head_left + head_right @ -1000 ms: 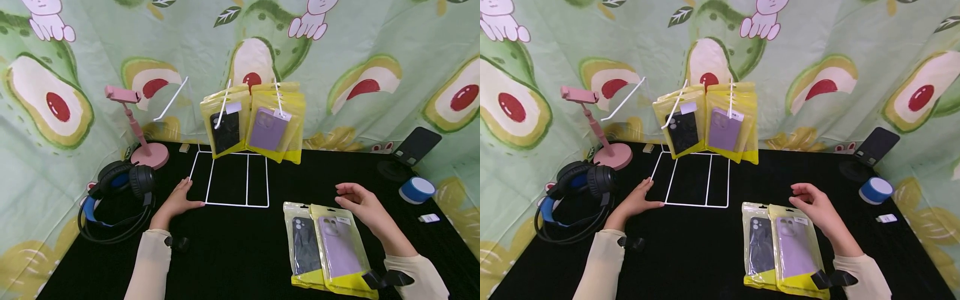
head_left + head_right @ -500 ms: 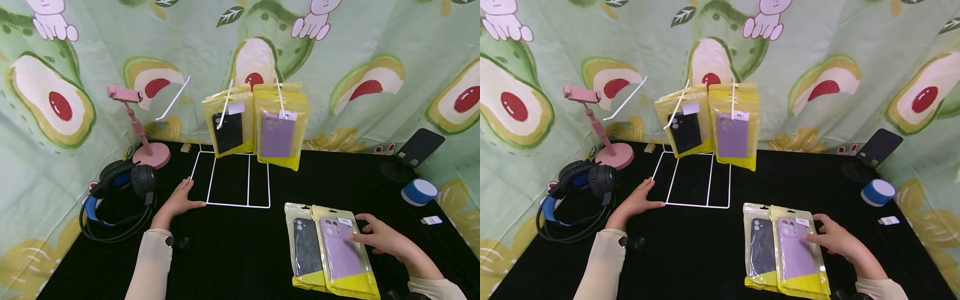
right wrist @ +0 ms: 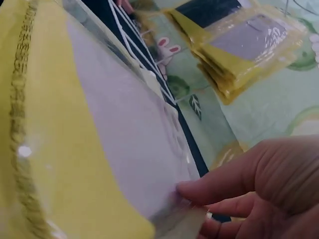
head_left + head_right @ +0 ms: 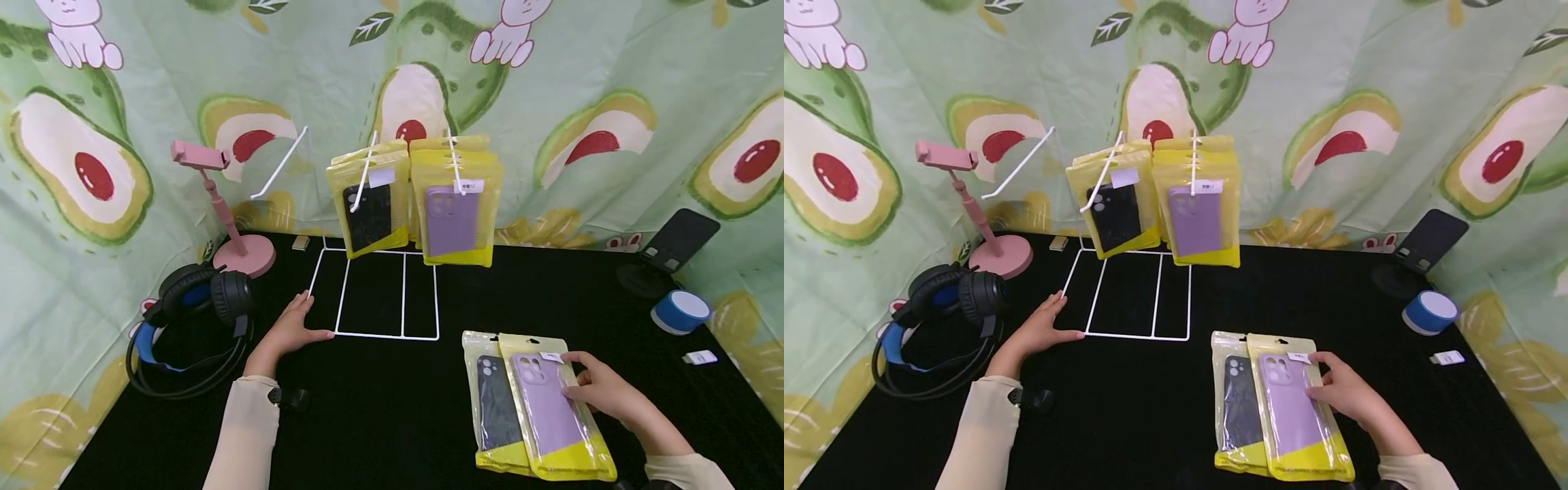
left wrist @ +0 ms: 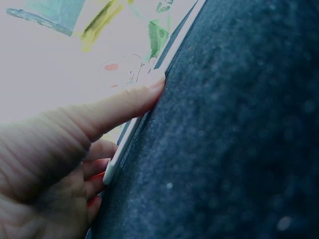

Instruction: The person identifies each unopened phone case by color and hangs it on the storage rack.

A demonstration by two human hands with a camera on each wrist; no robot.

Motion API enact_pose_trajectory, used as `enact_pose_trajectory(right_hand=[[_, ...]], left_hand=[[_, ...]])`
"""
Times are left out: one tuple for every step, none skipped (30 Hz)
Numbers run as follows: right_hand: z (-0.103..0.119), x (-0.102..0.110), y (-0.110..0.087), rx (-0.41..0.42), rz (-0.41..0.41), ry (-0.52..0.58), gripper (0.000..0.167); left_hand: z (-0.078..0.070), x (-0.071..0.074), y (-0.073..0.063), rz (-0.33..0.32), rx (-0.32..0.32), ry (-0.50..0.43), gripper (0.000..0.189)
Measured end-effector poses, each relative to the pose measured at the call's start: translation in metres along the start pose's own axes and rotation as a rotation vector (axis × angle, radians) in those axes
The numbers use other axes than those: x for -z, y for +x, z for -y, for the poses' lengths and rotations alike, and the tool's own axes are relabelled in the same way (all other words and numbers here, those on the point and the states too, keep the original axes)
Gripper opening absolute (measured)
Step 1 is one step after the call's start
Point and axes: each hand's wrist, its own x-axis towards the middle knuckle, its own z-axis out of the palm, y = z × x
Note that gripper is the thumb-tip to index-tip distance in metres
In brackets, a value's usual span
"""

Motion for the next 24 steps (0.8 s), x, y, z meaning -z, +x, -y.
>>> enact_pose_trajectory(right_hand=[[0.000, 0.001, 0.000, 0.011, -0.012, 0.019, 0.063], [0.000, 0.001, 0.000, 0.022, -0.031, 0.031, 0.059], [0.000, 0.002, 0.000, 0.037, -0.055, 0.034, 0.056], [0.001, 0.003, -0.001, 0.055, -0.079, 0.041, 0.054], [0.002, 0.004, -0.002, 0.076, -0.105, 0.046, 0.052], [0.004, 0.005, -0.004, 0.099, -0.132, 0.057, 0.050], [0.006, 0.006, -0.006, 0.129, -0.163, 0.066, 0.047], [0.009, 0.007, -0.008, 0.160, -0.196, 0.080, 0.045], [0.013, 0.009, -0.010, 0.199, -0.228, 0.097, 0.043], [0.017, 0.011, -0.013, 0.237, -0.260, 0.116, 0.041], [0.021, 0.013, -0.016, 0.279, -0.294, 0.135, 0.039], [0.025, 0.015, -0.018, 0.320, -0.325, 0.157, 0.037], [0.030, 0.017, -0.020, 0.362, -0.355, 0.179, 0.034], [0.035, 0.019, -0.021, 0.398, -0.379, 0.203, 0.032], [0.040, 0.020, -0.023, 0.428, -0.402, 0.226, 0.030], [0.045, 0.020, -0.024, 0.462, -0.417, 0.267, 0.028], [0.051, 0.020, -0.025, 0.498, -0.423, 0.323, 0.027], [0.056, 0.020, -0.026, 0.532, -0.425, 0.380, 0.027], [0.062, 0.019, -0.026, 0.570, -0.422, 0.442, 0.027], [0.067, 0.018, -0.026, 0.608, -0.416, 0.502, 0.026], [0.073, 0.017, -0.026, 0.646, -0.406, 0.556, 0.026], [0.078, 0.016, -0.026, 0.683, -0.394, 0.608, 0.026], [0.083, 0.015, -0.026, 0.708, -0.387, 0.643, 0.026], [0.089, 0.013, -0.026, 0.729, -0.386, 0.661, 0.025]], left_hand=[[0.001, 0.000, 0.000, -0.001, 0.000, -0.001, 0.098], [0.001, 0.000, 0.000, -0.003, -0.001, -0.003, 0.098], [0.002, 0.000, 0.000, -0.003, -0.002, -0.004, 0.097], [0.002, 0.000, 0.000, -0.003, -0.001, -0.006, 0.097], [0.002, 0.000, 0.000, -0.002, -0.002, -0.009, 0.097], [0.002, 0.000, 0.000, -0.001, -0.002, -0.010, 0.097], [0.002, 0.000, -0.001, 0.000, -0.003, -0.012, 0.097], [0.001, 0.001, -0.001, 0.002, -0.002, -0.011, 0.098], [0.001, 0.001, -0.001, 0.004, -0.001, -0.008, 0.098], [0.001, 0.001, -0.001, 0.005, 0.001, -0.007, 0.098], [0.000, 0.001, -0.001, 0.008, 0.002, -0.006, 0.098], [0.000, 0.001, -0.001, 0.009, 0.005, -0.004, 0.098], [-0.001, 0.001, -0.001, 0.010, 0.008, -0.003, 0.098], [-0.001, 0.001, -0.001, 0.011, 0.010, -0.002, 0.097], [-0.001, 0.002, -0.001, 0.012, 0.013, -0.003, 0.097], [-0.001, 0.002, -0.001, 0.013, 0.017, -0.006, 0.097], [-0.001, 0.002, -0.001, 0.015, 0.020, -0.007, 0.097], [-0.001, 0.001, 0.000, 0.017, 0.021, -0.007, 0.097], [-0.001, 0.001, 0.000, 0.018, 0.020, -0.006, 0.097], [-0.001, 0.001, 0.000, 0.018, 0.020, -0.005, 0.096], [-0.001, 0.001, 0.000, 0.016, 0.020, -0.007, 0.096], [-0.001, 0.001, 0.000, 0.014, 0.021, -0.008, 0.096], [-0.001, 0.001, 0.000, 0.013, 0.020, -0.009, 0.096], [-0.001, 0.001, 0.000, 0.012, 0.018, -0.010, 0.096]])
